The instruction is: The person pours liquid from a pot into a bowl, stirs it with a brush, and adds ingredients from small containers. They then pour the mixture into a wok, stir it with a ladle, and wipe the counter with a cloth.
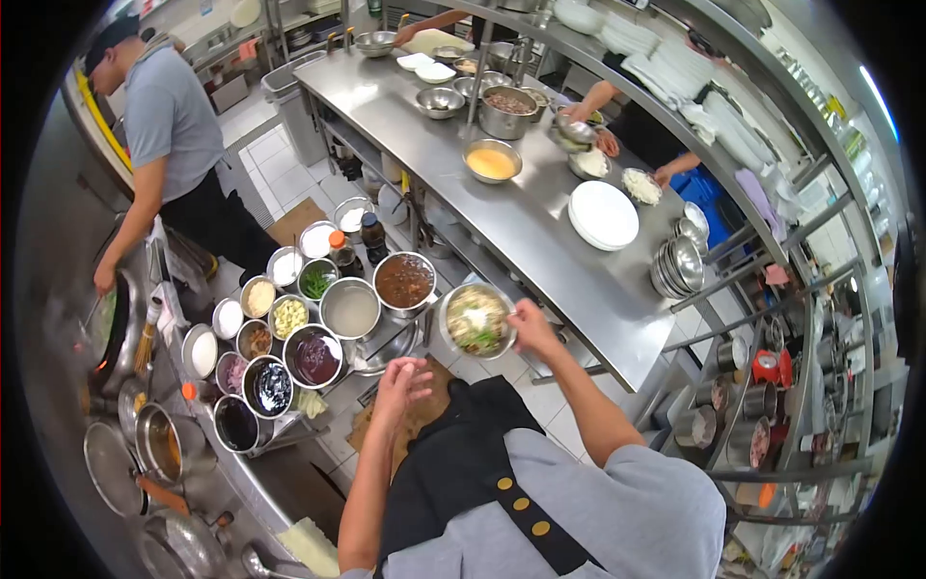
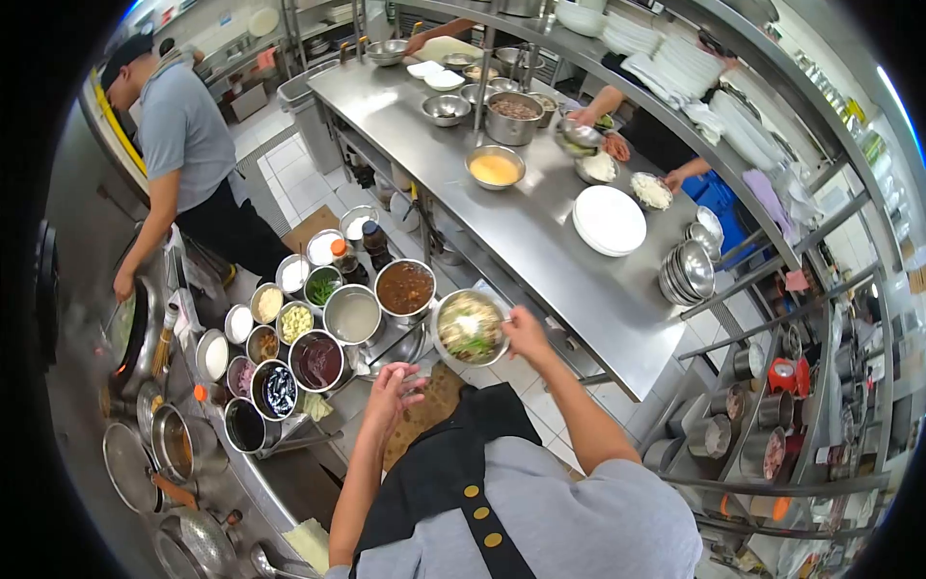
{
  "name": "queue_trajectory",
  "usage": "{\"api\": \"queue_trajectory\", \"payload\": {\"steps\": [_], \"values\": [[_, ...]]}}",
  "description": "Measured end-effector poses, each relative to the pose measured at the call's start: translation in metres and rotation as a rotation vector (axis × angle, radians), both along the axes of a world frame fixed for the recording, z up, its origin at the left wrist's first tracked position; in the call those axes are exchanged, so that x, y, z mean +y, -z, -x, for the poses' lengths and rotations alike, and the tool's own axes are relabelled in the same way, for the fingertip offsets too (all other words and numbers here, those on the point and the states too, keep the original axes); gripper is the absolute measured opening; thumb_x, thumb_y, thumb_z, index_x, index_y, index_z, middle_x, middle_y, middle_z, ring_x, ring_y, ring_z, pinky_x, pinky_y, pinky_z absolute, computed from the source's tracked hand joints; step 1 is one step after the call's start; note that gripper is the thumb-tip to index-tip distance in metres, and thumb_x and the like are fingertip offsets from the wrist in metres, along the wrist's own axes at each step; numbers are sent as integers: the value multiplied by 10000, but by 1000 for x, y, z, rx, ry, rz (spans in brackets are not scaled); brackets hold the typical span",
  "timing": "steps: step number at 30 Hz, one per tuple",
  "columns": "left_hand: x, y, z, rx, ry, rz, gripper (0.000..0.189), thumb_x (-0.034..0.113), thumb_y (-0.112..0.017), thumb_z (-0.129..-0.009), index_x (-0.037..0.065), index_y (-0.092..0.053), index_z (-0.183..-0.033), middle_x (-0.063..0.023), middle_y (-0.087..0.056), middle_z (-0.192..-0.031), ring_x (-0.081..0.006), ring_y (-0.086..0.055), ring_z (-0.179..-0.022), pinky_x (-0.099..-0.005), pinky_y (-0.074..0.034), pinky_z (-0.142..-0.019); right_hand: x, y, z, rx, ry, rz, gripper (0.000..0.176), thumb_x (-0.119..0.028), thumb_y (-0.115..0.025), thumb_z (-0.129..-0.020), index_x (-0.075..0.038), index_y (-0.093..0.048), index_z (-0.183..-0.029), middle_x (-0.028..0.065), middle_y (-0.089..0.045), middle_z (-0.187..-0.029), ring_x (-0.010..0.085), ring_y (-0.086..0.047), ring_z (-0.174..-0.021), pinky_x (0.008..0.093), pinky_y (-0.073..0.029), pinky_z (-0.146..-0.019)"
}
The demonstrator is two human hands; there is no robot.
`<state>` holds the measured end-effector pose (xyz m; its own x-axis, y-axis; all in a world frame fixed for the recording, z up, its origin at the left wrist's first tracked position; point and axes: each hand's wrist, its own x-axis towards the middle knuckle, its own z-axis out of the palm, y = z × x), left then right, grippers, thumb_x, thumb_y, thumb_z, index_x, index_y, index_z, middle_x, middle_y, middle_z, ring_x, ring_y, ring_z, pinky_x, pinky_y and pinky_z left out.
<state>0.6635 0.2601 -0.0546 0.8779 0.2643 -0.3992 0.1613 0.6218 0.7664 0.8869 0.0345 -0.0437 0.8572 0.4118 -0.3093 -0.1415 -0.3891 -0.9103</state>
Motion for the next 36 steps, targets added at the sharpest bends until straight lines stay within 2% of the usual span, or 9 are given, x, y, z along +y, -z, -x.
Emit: {"api": "queue_trajectory", "payload": {"steps": [7, 9, 13, 16, 19, 22, 30, 35, 36], "values": [[-4, 88, 86, 365, 89, -1106, 256, 233, -621, -890, 9, -580, -1008, -94, -643, -972, -214, -623, -873, -331, -495, -740, -154, 45, -96, -115, 493, -47, 100, -92, -548, -876, -53, -463, -911, 82, -557, -698, 159, -498, -376, 293, -427, -309], [-15, 133, 133, 545, 25, -1079, 179, 196, -625, -874, 54, -596, -980, -125, -657, -868, -237, -657, -794, -376, -509, -715, -189, 51, -116, -136, 556, 94, 101, -95, -541, -892, -54, -451, -909, 74, -546, -695, 146, -520, -435, 273, -404, -307], [-62, 324, 293, 550, -387, -200, 137, 127, -615, -842, 41, -576, -940, -66, -602, -749, -188, -570, -647, -328, -488, -584, -233, 66, -148, -58, 532, 54, 107, -118, -523, -913, -36, -519, -982, 90, -578, -739, 175, -572, -514, 288, -433, -331], [-146, 273, 322, 937, -345, -334, 221, 109, -599, -840, 39, -532, -1039, -65, -595, -744, -177, -563, -640, -317, -486, -566, -267, 100, -192, -429, 420, 373, 165, -124, -517, -922, -2, -565, -1022, 129, -629, -841, 254, -633, -719, 382, -506, -624], [-205, 254, 333, 988, -429, -321, 318, 91, -583, -838, 37, -489, -1137, -64, -589, -740, -166, -556, -633, -305, -483, -548, -228, 18, -194, -821, 554, 614, 220, -138, -519, -934, 13, -585, -1079, 139, -642, -946, 275, -616, -868, 388, -476, -776], [-240, 238, 332, 943, -587, -361, 419, 73, -567, -836, 34, -445, -1235, -62, -582, -735, -155, -549, -626, -294, -481, -530, -161, -34, -198, -950, 504, 183, 269, -161, -521, -957, 0, -572, -1166, 123, -639, -977, 224, -622, -872, 322, -483, -813], [-302, 148, 283, 1202, -743, -711, 648, 178, -635, -806, 148, -394, -1407, -199, -608, -1175, -347, -630, -966, -404, -495, -850, 44, 1, -99, -488, -334, -453, 366, -95, -552, -926, -30, -489, -1281, 80, -592, -1027, 128, -558, -807, 241, -487, -669], [-365, 162, 291, 1218, -964, -555, 564, 205, -614, -809, 114, -475, -1348, -219, -640, -1043, -367, -622, -939, -391, -494, -851, 78, 73, 8, -3, -1241, -54, 398, -97, -583, -869, -64, -516, -1259, 56, -588, -900, 129, -553, -767, 272, -478, -658], [-385, 194, 307, 1245, -891, -483, 530, 209, -613, -806, 98, -510, -1314, -193, -647, -1005, -337, -631, -886, -384, -510, -800, 75, 172, 3, -623, -1456, -143, 380, -157, -590, -862, -54, -552, -1226, 114, -632, -1086, 221, -633, -823, 344, -510, -731]]}}
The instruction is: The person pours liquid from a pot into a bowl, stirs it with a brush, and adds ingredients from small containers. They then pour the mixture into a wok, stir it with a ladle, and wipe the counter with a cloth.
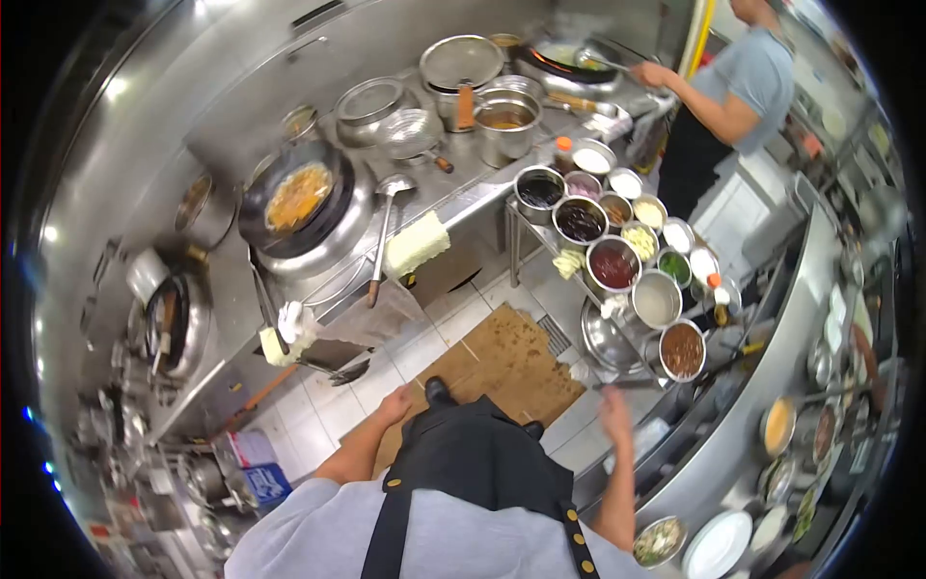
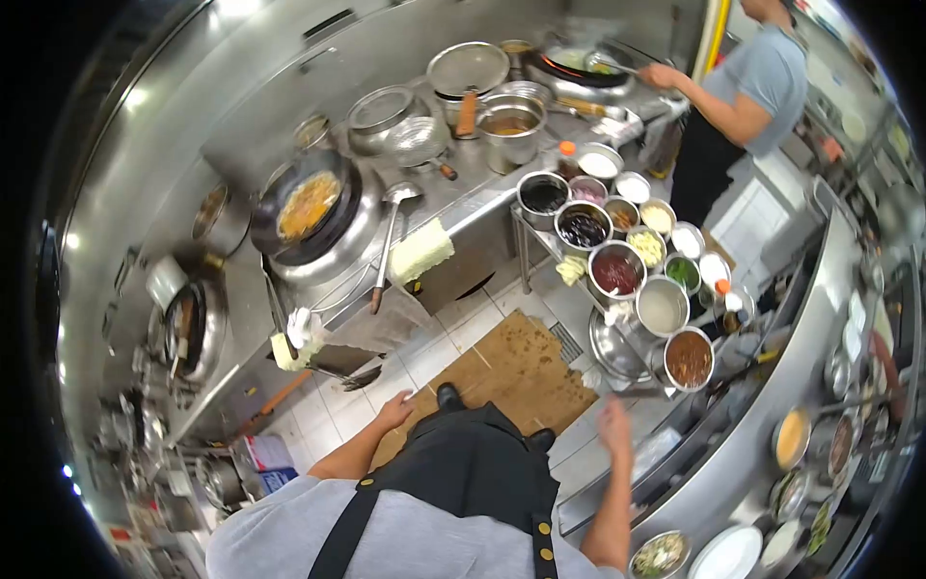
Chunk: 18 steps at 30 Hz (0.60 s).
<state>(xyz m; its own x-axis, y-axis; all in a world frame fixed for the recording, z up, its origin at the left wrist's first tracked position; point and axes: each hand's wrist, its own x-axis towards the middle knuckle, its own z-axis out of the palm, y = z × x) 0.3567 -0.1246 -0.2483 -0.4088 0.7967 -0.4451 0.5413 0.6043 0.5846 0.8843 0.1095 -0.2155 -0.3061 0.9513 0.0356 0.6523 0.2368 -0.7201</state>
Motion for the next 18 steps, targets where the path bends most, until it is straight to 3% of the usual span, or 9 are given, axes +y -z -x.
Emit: {"api": "queue_trajectory", "payload": {"steps": [1, 2, 3, 4, 6, 8, 12, 14, 18], "values": [[-23, 34, 14, -8, 15, 95, 499, 214, -611, -803, 81, -544, -1280, -168, -655, -966, -306, -639, -833, -378, -526, -748, -9, 43, 5, -385, -200, 242, 375, -158, -609, -837, -51, -573, -1194, 155, -645, -1066, 265, -647, -839, 399, -503, -751], [-44, 43, 17, -186, -103, 188, 471, 221, -613, -804, 71, -568, -1248, -143, -654, -940, -266, -637, -781, -373, -530, -675, -30, 71, 17, -264, -191, 422, 363, -220, -632, -805, -84, -599, -1140, 193, -639, -952, 378, -615, -865, 453, -489, -781], [-62, 47, 21, -364, -218, 282, 445, 228, -614, -804, 61, -593, -1216, -119, -654, -915, -225, -635, -730, -367, -533, -602, -49, 96, 30, -248, -159, 655, 314, -188, -615, -832, -100, -609, -1133, 164, -650, -887, 325, -631, -847, 425, -500, -787], [-78, 49, 26, -379, -242, 272, 445, 228, -614, -804, 61, -593, -1216, -119, -654, -915, -225, -635, -730, -367, -533, -602, -75, 87, 41, 108, 18, 965, 236, -191, -565, -893, -94, -611, -1102, 117, -648, -851, 258, -639, -768, 388, -524, -689], [-104, 50, 32, -395, -363, 348, 439, 241, -618, -810, 67, -596, -1212, -101, -650, -903, -170, -618, -673, -345, -507, -494, -156, 324, -25, 286, 30, 711, 219, -191, -492, -940, -94, -587, -1112, 77, -618, -812, 203, -622, -680, 357, -528, -554], [-122, 56, 39, -439, -462, 322, 433, 245, -605, -824, 64, -590, -1217, -109, -651, -907, -182, -618, -676, -352, -510, -497, -178, 211, -10, 49, 178, 1020, 221, -188, -490, -938, -93, -579, -1118, 78, -612, -802, 204, -620, -666, 357, -529, -542], [-135, 68, 71, -552, -580, 269, 430, 246, -569, -857, 63, -556, -1245, -111, -645, -888, -204, -614, -672, -364, -518, -495, -166, 150, 12, 31, 331, 1123, 227, -181, -486, -935, -92, -565, -1129, 79, -598, -781, 205, -616, -637, 356, -529, -516], [-144, 123, 102, -507, -444, 226, 404, 234, -551, -873, 63, -548, -1239, -117, -623, -833, -221, -605, -645, -372, -513, -470, -142, 132, 36, 58, 372, 1114, 230, -177, -484, -934, -91, -557, -1134, 79, -591, -771, 205, -614, -622, 356, -529, -504], [-106, 111, 157, -618, -1008, -124, 575, 155, -554, -885, 133, -325, -1412, -145, -609, -964, -241, -601, -697, -382, -527, -518, -73, 107, 106, 127, 363, 1018, 237, -170, -480, -931, -90, -543, -1145, 80, -577, -750, 206, -610, -593, 356, -530, -478]]}}
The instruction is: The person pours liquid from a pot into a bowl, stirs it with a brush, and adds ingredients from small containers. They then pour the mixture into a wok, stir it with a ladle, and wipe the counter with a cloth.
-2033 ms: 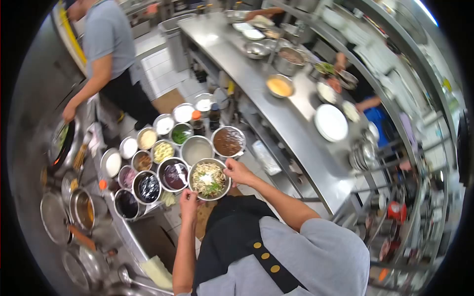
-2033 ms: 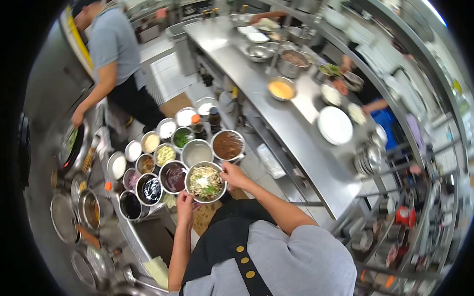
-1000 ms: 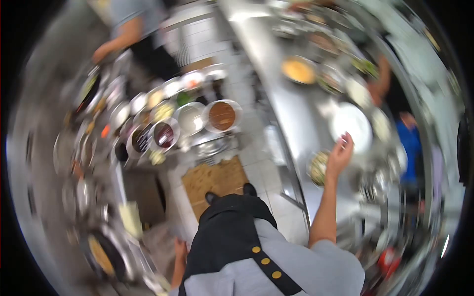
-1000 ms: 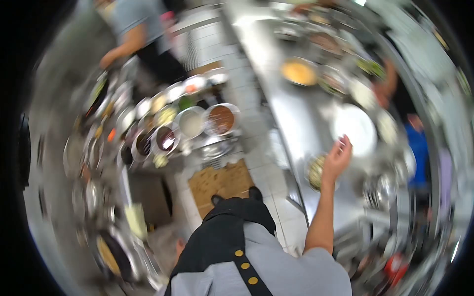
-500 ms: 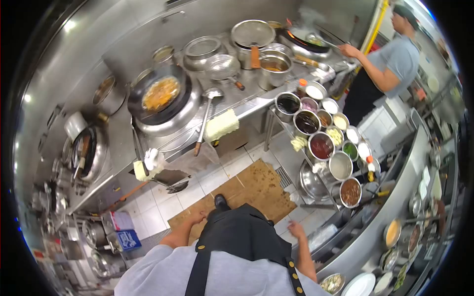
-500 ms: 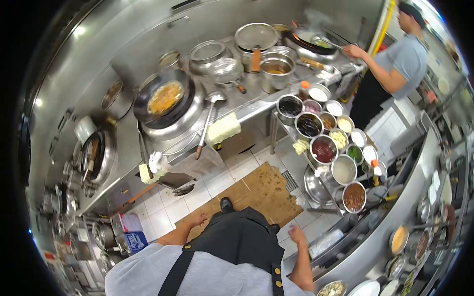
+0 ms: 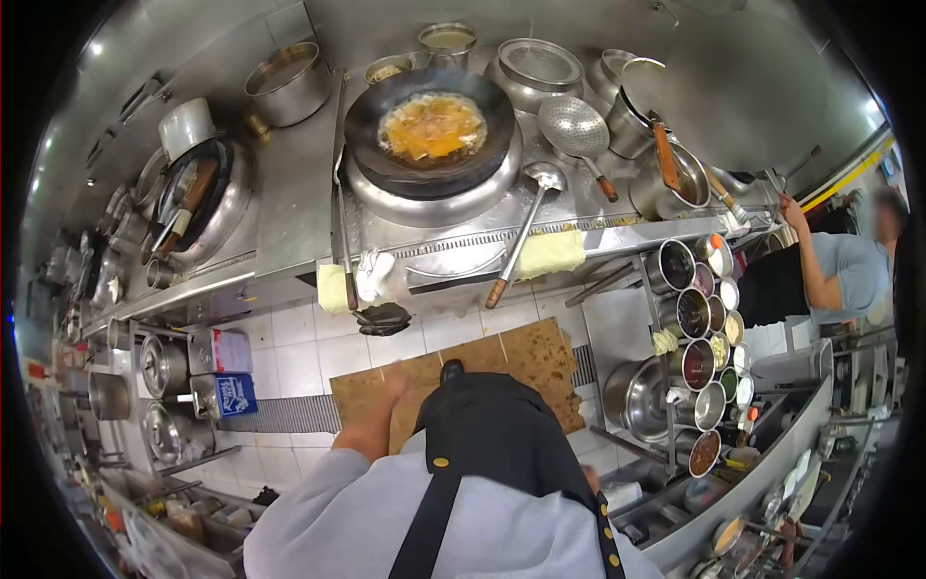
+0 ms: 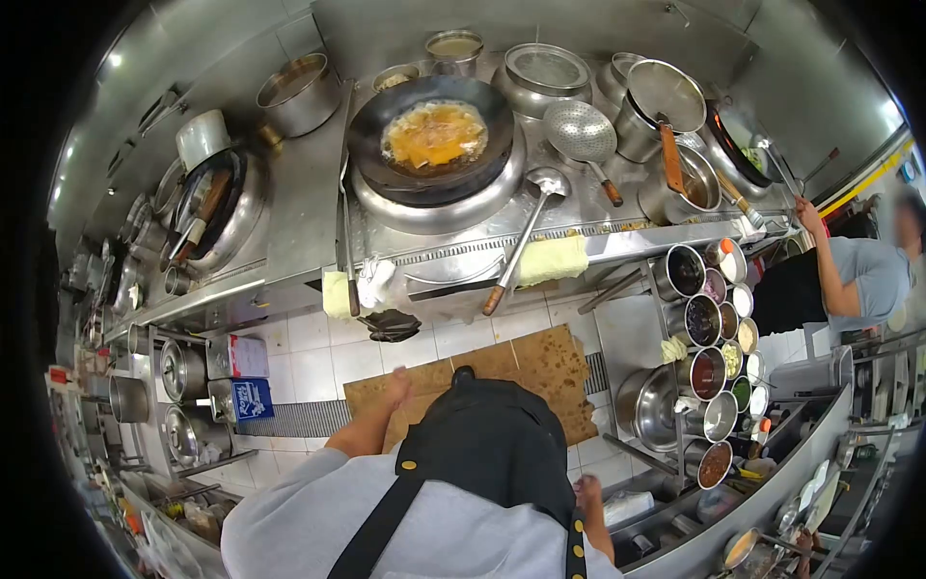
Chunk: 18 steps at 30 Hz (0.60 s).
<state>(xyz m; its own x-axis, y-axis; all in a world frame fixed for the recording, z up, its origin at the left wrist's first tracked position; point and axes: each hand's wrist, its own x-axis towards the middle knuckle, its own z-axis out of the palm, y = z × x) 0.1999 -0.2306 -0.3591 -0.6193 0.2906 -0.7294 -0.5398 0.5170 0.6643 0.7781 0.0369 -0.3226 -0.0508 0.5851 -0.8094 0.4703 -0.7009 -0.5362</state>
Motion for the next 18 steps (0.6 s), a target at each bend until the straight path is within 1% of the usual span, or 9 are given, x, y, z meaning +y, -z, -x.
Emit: {"api": "queue_trajectory", "payload": {"steps": [5, 6, 7, 8, 9, 10, 11, 15, 18], "values": [[51, -33, 92, -113, -277, -168, 742, 136, -645, -840, 172, -227, -1451, -132, -489, -1300, -305, -548, -1078, -503, -516, -773, 109, -28, 146, -69, -350, -275, 350, -116, -533, -844, -78, -507, -1191, 71, -580, -770, 176, -583, -565, 314, -501, -464], [67, -58, 103, -168, -286, -225, 770, 147, -657, -837, 186, -205, -1459, -128, -447, -1362, -309, -504, -1172, -523, -499, -829, 138, 39, 146, -60, -543, -555, 422, -125, -555, -838, -65, -494, -1251, 89, -615, -851, 192, -611, -636, 317, -519, -524], [79, -60, 117, -198, -197, -264, 773, 167, -662, -840, 170, -198, -1459, -136, -419, -1388, -307, -484, -1199, -515, -494, -850, 136, -37, 210, -107, -599, -426, 430, -131, -563, -830, -49, -500, -1247, 104, -630, -936, 204, -628, -716, 317, -527, -573], [91, -65, 128, -230, -110, -305, 777, 188, -666, -844, 154, -192, -1458, -144, -392, -1414, -305, -464, -1226, -508, -489, -871, 149, -11, 236, -6, -592, -455, 412, -145, -559, -830, -50, -524, -1229, 110, -623, -932, 196, -639, -799, 318, -527, -616], [105, -69, 127, -228, -157, -301, 747, 226, -673, -851, 78, -229, -1433, -153, -418, -1386, -305, -481, -1202, -495, -500, -862, 150, -15, 266, -70, -888, -1035, 395, -174, -564, -836, -49, -555, -1211, 115, -645, -936, 198, -653, -718, 339, -526, -631], [112, -68, 125, -243, -122, -304, 747, 226, -673, -851, 78, -229, -1433, -153, -418, -1386, -305, -481, -1202, -495, -500, -862, 135, -103, 326, -230, -876, -427, 410, -213, -584, -837, -57, -571, -1216, 145, -658, -999, 244, -669, -783, 376, -521, -728], [114, -67, 122, -193, -85, -265, 682, 268, -654, -866, 62, -281, -1398, -140, -455, -1344, -294, -481, -1202, -478, -504, -857, 125, -91, 342, -18, -932, -784, 413, -239, -606, -837, -86, -579, -1220, 177, -661, -1040, 269, -667, -879, 381, -509, -800], [126, -47, 107, -44, -30, -156, 591, 416, -568, -911, 81, -385, -1363, -112, -499, -1304, -264, -500, -1166, -436, -523, -783, 102, -94, 401, -34, -1366, -741, 443, -275, -629, -836, -106, -560, -1240, 144, -669, -1047, 322, -617, -1017, 418, -482, -885], [120, -53, 97, -50, -46, -160, 548, 441, -582, -897, 113, -434, -1310, -79, -526, -1261, -266, -533, -1104, -429, -511, -741, 92, -105, 391, -12, -1260, -559, 438, -281, -637, -832, -99, -563, -1223, 144, -665, -1055, 337, -610, -1023, 427, -477, -886]]}}
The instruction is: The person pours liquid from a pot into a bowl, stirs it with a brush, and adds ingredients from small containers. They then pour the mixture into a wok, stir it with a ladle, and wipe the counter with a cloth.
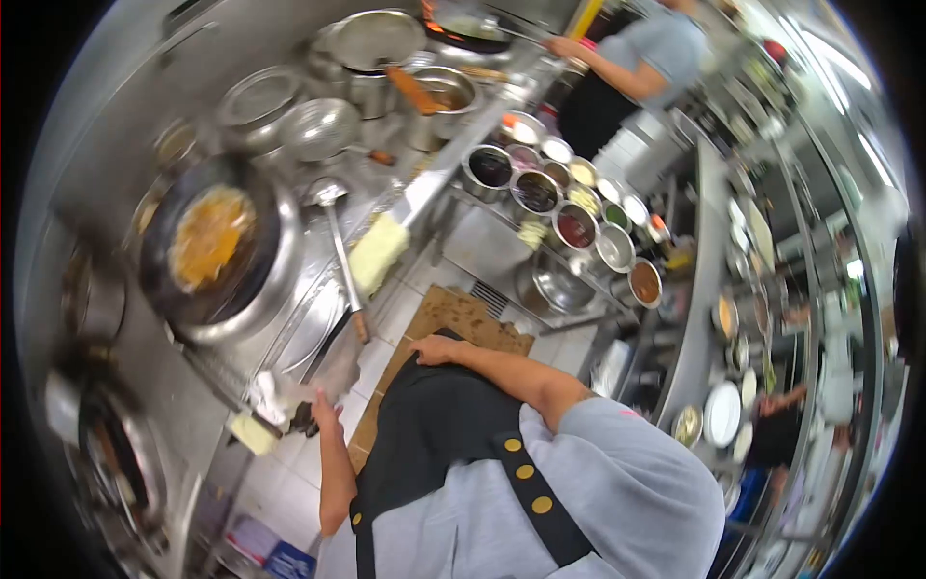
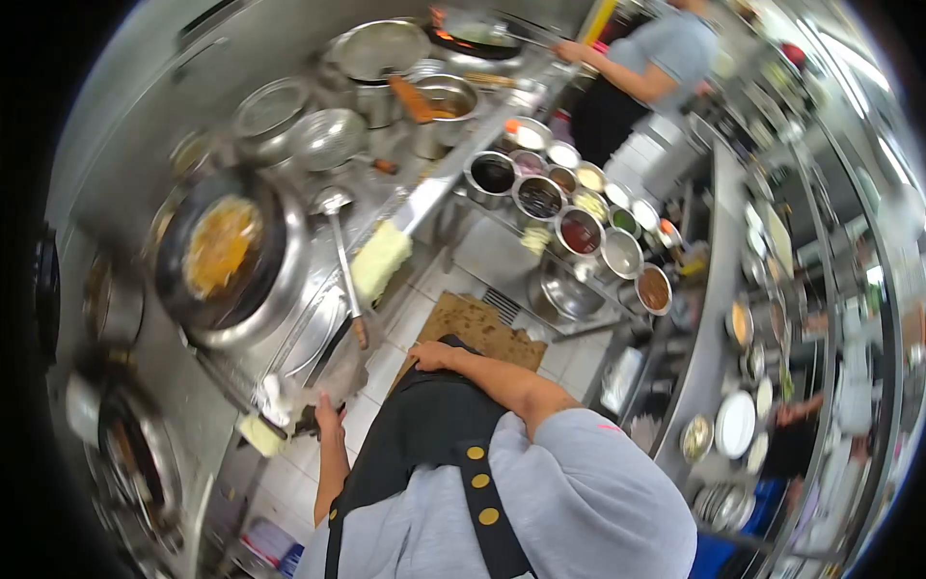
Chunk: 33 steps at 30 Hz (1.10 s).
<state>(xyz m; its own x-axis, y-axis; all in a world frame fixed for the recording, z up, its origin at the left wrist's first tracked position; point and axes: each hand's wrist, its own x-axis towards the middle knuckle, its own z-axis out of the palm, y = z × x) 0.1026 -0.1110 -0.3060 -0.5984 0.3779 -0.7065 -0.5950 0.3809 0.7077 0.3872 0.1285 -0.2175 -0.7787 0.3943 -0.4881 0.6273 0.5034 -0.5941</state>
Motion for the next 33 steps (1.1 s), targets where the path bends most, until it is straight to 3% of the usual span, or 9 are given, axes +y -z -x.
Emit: {"api": "queue_trajectory", "payload": {"steps": [5, 7, 12, 14, 22, 26, 29, 31, 33], "values": [[-24, 41, 16, -51, 257, 17, 449, 273, -596, -884, 168, -443, -1293, -48, -570, -1123, -219, -579, -920, -407, -493, -684, 2, 48, -85, -123, 289, -45, 414, -268, -627, -826, -100, -586, -1203, 166, -650, -1108, 340, -587, -1075, 436, -453, -939], [-31, 29, 8, -73, 423, 104, 431, 220, -587, -873, 172, -456, -1281, -44, -575, -1094, -205, -578, -896, -395, -491, -674, -1, 48, -138, -142, 467, -132, 409, -234, -626, -819, -93, -585, -1202, 179, -660, -1068, 317, -654, -935, 420, -525, -831], [-28, 8, -25, 163, 1019, 269, 330, 136, -555, -852, 143, -550, -1182, -21, -618, -847, -166, -581, -640, -343, -455, -543, -37, 32, -246, -206, 1229, 253, 317, -138, -568, -830, -64, -598, -1137, 162, -676, -803, 238, -666, -558, 377, -551, -463], [-52, 130, -4, 364, 1157, 38, 287, 124, -576, -849, 105, -559, -1135, -31, -609, -817, -141, -561, -600, -308, -423, -501, -64, 63, -286, -188, 1207, 149, 294, -152, -566, -840, -58, -600, -1117, 152, -670, -777, 232, -665, -568, 378, -555, -468], [45, 31, -55, 442, 1145, 175, 292, 113, -586, -848, 94, -554, -1138, -30, -598, -802, -126, -545, -583, -284, -407, -483, -157, 72, -402, -328, 1401, 362, 218, -216, -569, -873, -12, -609, -938, 160, -660, -775, 241, -658, -570, 385, -559, -469], [63, 34, -73, 565, 1277, 167, 295, 108, -591, -848, 89, -552, -1139, -29, -592, -795, -119, -537, -575, -271, -399, -474, -193, 98, -478, -398, 1906, 264, 221, -211, -621, -846, -20, -622, -958, 185, -661, -850, 287, -657, -591, 399, -556, -455], [71, 65, -67, 830, 1499, 91, 297, 104, -595, -847, 85, -551, -1140, -29, -587, -790, -113, -532, -569, -262, -393, -468, -251, 209, -543, -392, 2131, -126, 315, -182, -660, -815, -50, -583, -1091, 190, -657, -877, 316, -661, -630, 409, -534, -422], [90, 27, -100, 696, 1344, 46, 303, 92, -593, -852, 89, -548, -1151, -20, -575, -771, -104, -520, -562, -239, -391, -467, -256, 210, -578, -490, 2013, 19, 508, -161, -683, -783, -83, -474, -1239, 184, -648, -872, 315, -663, -709, 448, -526, -453], [125, -57, -172, 468, 1056, 122, 324, 83, -584, -860, 108, -543, -1181, -8, -554, -746, -96, -510, -564, -210, -393, -466, -312, 325, -638, -337, 1451, -179, 581, -156, -663, -789, -104, -400, -1305, 162, -628, -879, 295, -648, -757, 461, -527, -501]]}}
